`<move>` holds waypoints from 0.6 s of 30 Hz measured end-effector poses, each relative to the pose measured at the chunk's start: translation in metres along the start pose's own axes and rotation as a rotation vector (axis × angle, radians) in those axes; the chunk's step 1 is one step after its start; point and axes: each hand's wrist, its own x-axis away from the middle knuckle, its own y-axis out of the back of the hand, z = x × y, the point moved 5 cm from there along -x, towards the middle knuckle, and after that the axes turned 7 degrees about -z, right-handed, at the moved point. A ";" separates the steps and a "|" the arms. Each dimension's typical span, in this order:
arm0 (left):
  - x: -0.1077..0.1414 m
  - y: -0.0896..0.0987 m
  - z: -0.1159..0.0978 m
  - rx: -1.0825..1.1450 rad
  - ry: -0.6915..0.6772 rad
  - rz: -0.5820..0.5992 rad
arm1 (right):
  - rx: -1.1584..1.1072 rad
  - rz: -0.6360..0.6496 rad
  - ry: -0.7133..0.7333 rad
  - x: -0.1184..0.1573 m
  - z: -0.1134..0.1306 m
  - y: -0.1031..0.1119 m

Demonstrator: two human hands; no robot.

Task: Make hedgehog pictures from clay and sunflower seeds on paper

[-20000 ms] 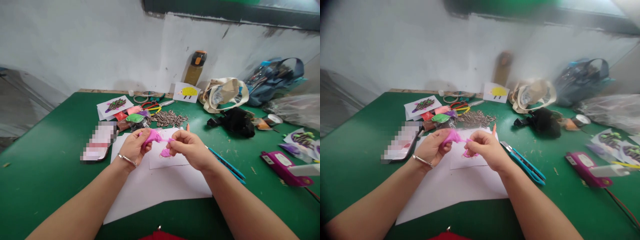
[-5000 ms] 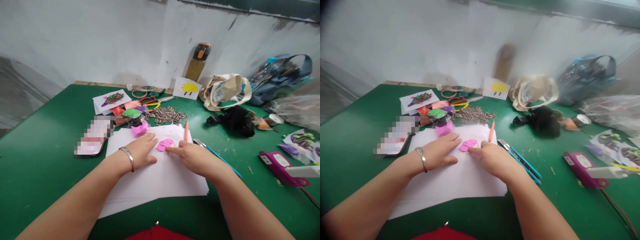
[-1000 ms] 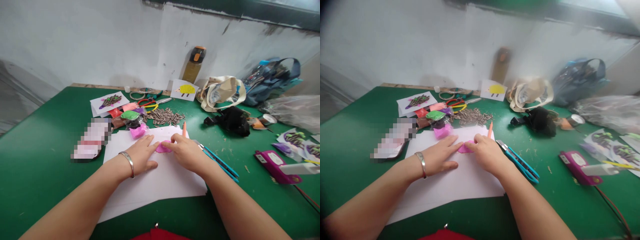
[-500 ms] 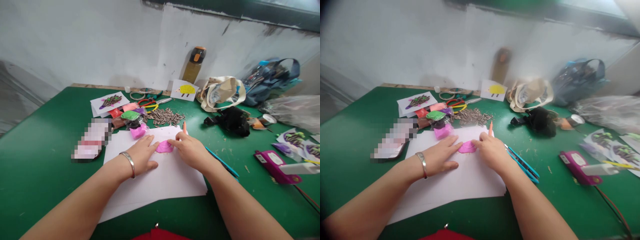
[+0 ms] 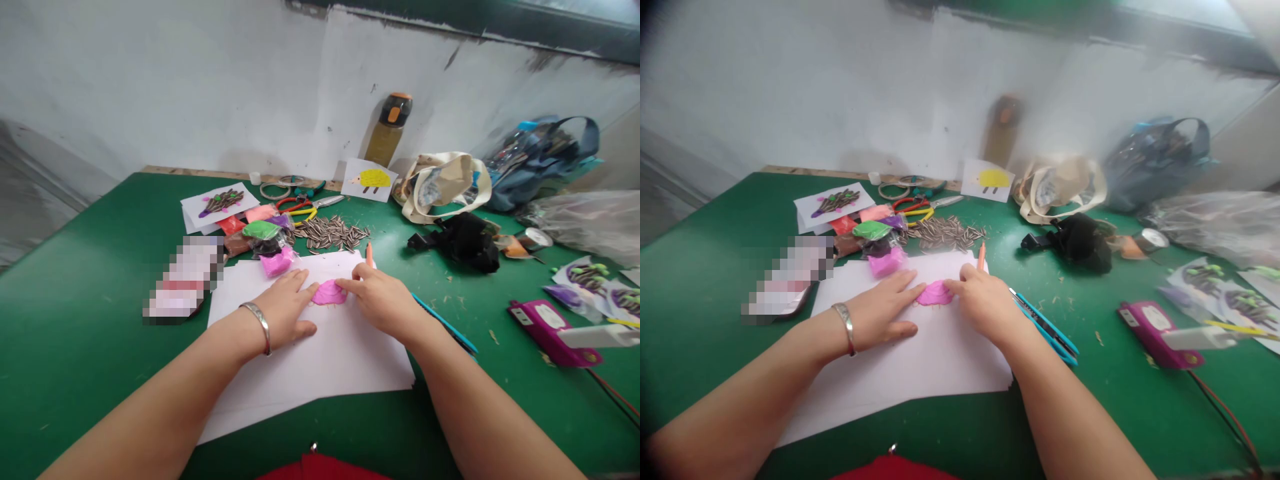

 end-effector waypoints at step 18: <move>0.001 0.002 -0.001 -0.002 0.022 0.027 | -0.061 0.052 0.014 0.010 -0.003 0.005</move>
